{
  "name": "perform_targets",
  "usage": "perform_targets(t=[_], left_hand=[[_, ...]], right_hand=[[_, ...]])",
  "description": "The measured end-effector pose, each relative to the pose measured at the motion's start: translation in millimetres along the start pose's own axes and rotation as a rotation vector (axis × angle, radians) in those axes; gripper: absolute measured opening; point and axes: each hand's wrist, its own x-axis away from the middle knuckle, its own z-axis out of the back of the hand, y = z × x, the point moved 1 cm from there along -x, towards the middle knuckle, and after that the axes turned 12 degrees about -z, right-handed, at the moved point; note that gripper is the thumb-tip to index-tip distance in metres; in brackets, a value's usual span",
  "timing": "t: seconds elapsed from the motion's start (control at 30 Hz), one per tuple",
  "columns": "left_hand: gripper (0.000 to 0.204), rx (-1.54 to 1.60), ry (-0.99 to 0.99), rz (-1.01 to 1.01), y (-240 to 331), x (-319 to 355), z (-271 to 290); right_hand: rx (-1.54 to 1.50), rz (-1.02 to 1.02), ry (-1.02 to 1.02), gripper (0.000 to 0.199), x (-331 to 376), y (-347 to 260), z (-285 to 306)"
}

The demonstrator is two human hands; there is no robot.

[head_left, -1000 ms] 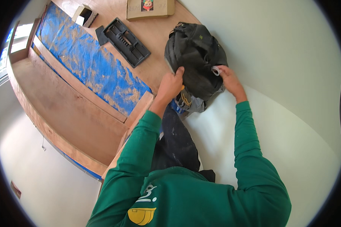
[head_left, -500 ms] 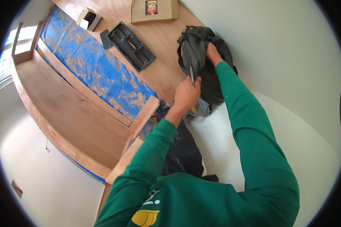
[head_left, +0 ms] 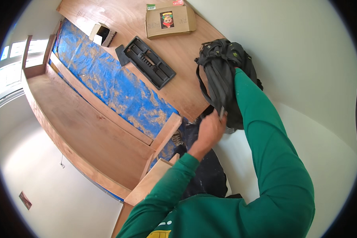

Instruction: The person uses a cordless drill to fasten screws into a wooden furniture piece, then retrieves a screwdriver from a toolbox and plugs a power cord into a wall outlet. The person handles a drill, screwdriver, and power cord during the task.

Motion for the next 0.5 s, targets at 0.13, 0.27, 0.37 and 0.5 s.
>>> perform_targets(t=[0.13, 0.27, 0.37, 0.5], left_hand=[[0.035, 0.122, -0.103, 0.064, -5, 27, -9], [0.027, 0.065, -0.118, -0.007, -18, 34, -11], [0.027, 0.098, -0.065, 0.031, -21, 37, -7], [0.026, 0.176, -0.061, 0.091, -20, 33, -4]], right_hand=[[0.131, 0.025, -0.018, 0.022, -5, 13, 1], [0.177, 0.035, -0.012, 0.022, -9, 21, -9], [0.200, 0.046, -0.031, 0.021, -7, 23, -11], [0.241, 0.066, -0.053, 0.021, -1, 22, -6]])
